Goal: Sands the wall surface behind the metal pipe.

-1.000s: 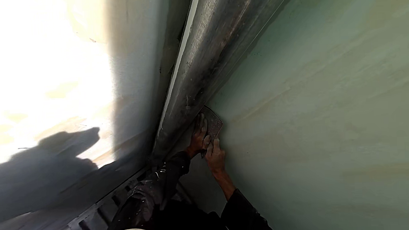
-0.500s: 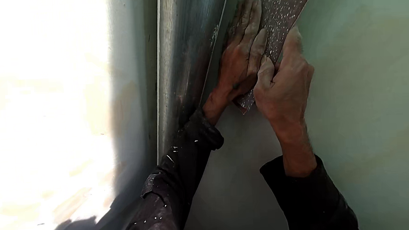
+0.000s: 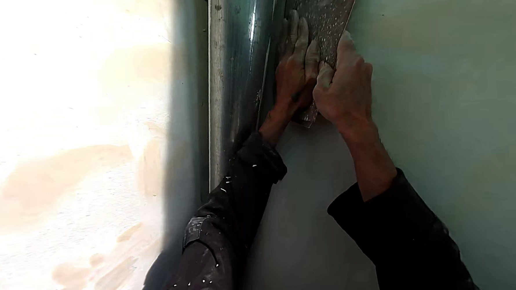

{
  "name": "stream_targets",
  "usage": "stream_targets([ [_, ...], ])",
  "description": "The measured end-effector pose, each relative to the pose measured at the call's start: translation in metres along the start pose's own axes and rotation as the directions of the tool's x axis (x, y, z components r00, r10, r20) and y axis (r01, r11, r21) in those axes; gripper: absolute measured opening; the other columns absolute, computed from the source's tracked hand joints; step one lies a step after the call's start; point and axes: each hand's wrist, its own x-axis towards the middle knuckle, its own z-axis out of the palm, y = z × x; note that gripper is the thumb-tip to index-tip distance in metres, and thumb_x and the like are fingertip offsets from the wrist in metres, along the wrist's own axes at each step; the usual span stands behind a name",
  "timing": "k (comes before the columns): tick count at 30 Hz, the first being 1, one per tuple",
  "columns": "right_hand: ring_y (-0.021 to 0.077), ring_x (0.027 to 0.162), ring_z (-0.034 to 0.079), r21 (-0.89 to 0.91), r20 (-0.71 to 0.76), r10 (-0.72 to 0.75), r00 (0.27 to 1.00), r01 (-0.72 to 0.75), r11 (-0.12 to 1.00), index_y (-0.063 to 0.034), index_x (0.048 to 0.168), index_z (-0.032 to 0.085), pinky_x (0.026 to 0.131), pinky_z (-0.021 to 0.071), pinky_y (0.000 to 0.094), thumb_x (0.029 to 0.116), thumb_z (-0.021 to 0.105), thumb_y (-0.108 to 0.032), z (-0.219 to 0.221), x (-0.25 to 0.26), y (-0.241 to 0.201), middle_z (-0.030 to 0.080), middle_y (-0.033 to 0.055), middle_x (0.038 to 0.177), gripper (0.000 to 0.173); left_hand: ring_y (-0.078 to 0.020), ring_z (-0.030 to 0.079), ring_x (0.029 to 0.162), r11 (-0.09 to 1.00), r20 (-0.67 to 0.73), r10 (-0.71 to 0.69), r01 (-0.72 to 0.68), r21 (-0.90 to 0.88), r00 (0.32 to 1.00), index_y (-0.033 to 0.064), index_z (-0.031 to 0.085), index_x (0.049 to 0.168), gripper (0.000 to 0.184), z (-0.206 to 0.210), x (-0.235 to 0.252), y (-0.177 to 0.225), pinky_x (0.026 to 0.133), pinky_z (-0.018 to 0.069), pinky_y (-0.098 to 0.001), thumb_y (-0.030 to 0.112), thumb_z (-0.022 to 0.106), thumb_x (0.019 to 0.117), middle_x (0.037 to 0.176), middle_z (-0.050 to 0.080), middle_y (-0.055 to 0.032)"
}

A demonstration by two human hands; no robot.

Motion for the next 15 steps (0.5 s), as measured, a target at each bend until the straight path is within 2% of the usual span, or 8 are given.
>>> stream_targets([
  [2, 0.0380, 0.100, 0.069, 0.017, -0.015, -0.016, 1.000, 0.016, 1.000, 0.0020, 0.154, 0.036, 0.085, 0.0534, 0.0517, 0.1032, 0.045, -0.014, -0.003, 0.019, -0.002, 0.069, 0.0225, 0.112, 0.054, -0.0323, 0.033, 0.152, 1.000, 0.004, -0.010, 0.010, -0.020, 1.000, -0.0110, 0.047, 0.145, 0.049, 0.001, 0.018, 0.000, 0.125, 0.0246, -0.0363, 0.019, 0.041, 0.1071, 0.159, 0.038, -0.0256],
  [6, 0.0334, 0.080, 0.070, 0.024, -0.089, -0.153, 0.984, 0.155, 0.988, 0.0045, 0.155, 0.034, 0.073, 0.0551, 0.0466, 0.1039, 0.042, -0.012, 0.007, 0.010, 0.010, 0.072, 0.0190, 0.096, 0.054, -0.0267, 0.032, 0.152, 0.986, 0.095, -0.113, 0.124, -0.112, 0.989, -0.0077, 0.043, 0.150, 0.065, -0.016, 0.018, 0.009, 0.125, 0.0252, -0.0340, 0.039, 0.050, 0.1052, 0.162, 0.034, -0.0229],
  [8, 0.0311, 0.072, 0.069, 0.068, -0.132, -0.240, 0.962, 0.250, 0.966, 0.0067, 0.149, 0.043, 0.066, 0.0549, 0.0454, 0.1041, 0.042, -0.012, 0.008, 0.008, 0.017, 0.071, 0.0176, 0.088, 0.049, -0.0262, 0.033, 0.152, 0.984, 0.144, -0.121, 0.138, -0.114, 0.982, -0.0062, 0.039, 0.152, 0.073, -0.024, 0.022, 0.014, 0.124, 0.0255, -0.0347, 0.046, 0.052, 0.1034, 0.163, 0.033, -0.0227],
  [10, 0.0230, 0.067, 0.064, 0.157, -0.144, -0.265, 0.953, 0.287, 0.945, 0.0044, 0.125, 0.061, 0.062, 0.0510, 0.0391, 0.1047, 0.041, -0.014, 0.005, 0.000, 0.023, 0.066, 0.0127, 0.080, 0.034, -0.0287, 0.028, 0.154, 0.989, 0.198, -0.099, 0.118, -0.088, 0.975, -0.0034, 0.034, 0.156, 0.081, -0.029, 0.022, 0.016, 0.125, 0.0238, -0.0388, 0.055, 0.048, 0.1016, 0.165, 0.026, -0.0228],
  [12, 0.0123, 0.066, 0.058, 0.302, -0.105, -0.216, 0.971, 0.238, 0.923, -0.0026, 0.101, 0.065, 0.061, 0.0451, 0.0309, 0.1072, 0.040, -0.018, 0.006, -0.016, 0.025, 0.059, 0.0049, 0.075, 0.029, -0.0321, 0.017, 0.157, 0.992, 0.280, -0.091, 0.111, -0.056, 0.956, 0.0015, 0.023, 0.161, 0.096, -0.033, 0.021, 0.017, 0.126, 0.0194, -0.0433, 0.067, 0.048, 0.0956, 0.169, 0.015, -0.0227],
  [13, 0.0105, 0.069, 0.059, 0.377, -0.072, -0.196, 0.978, 0.208, 0.902, -0.0026, 0.104, 0.066, 0.062, 0.0464, 0.0293, 0.1068, 0.041, -0.018, 0.007, -0.028, 0.026, 0.061, 0.0049, 0.079, 0.029, -0.0333, 0.013, 0.158, 0.993, 0.315, -0.099, 0.116, -0.036, 0.944, 0.0021, 0.019, 0.162, 0.106, -0.035, 0.022, 0.017, 0.127, 0.0181, -0.0442, 0.071, 0.054, 0.0902, 0.169, 0.011, -0.0229],
  [14, 0.0121, 0.078, 0.064, 0.429, -0.029, -0.194, 0.981, 0.188, 0.884, -0.0005, 0.118, 0.065, 0.068, 0.0513, 0.0297, 0.1057, 0.044, -0.017, 0.010, -0.043, 0.029, 0.067, 0.0091, 0.091, 0.029, -0.0342, 0.010, 0.158, 0.991, 0.344, -0.118, 0.131, -0.014, 0.932, 0.0013, 0.015, 0.162, 0.115, -0.035, 0.024, 0.019, 0.127, 0.0165, -0.0446, 0.072, 0.063, 0.0845, 0.169, 0.008, -0.0236],
  [15, 0.0162, 0.096, 0.069, 0.461, 0.034, -0.203, 0.979, 0.165, 0.872, 0.0017, 0.140, 0.056, 0.082, 0.0569, 0.0320, 0.1028, 0.048, -0.015, 0.013, -0.057, 0.031, 0.070, 0.0157, 0.114, 0.041, -0.0348, 0.009, 0.158, 0.988, 0.375, -0.151, 0.156, 0.019, 0.915, -0.0004, 0.012, 0.162, 0.121, -0.037, 0.028, 0.023, 0.127, 0.0164, -0.0446, 0.067, 0.071, 0.0812, 0.169, 0.006, -0.0242],
])
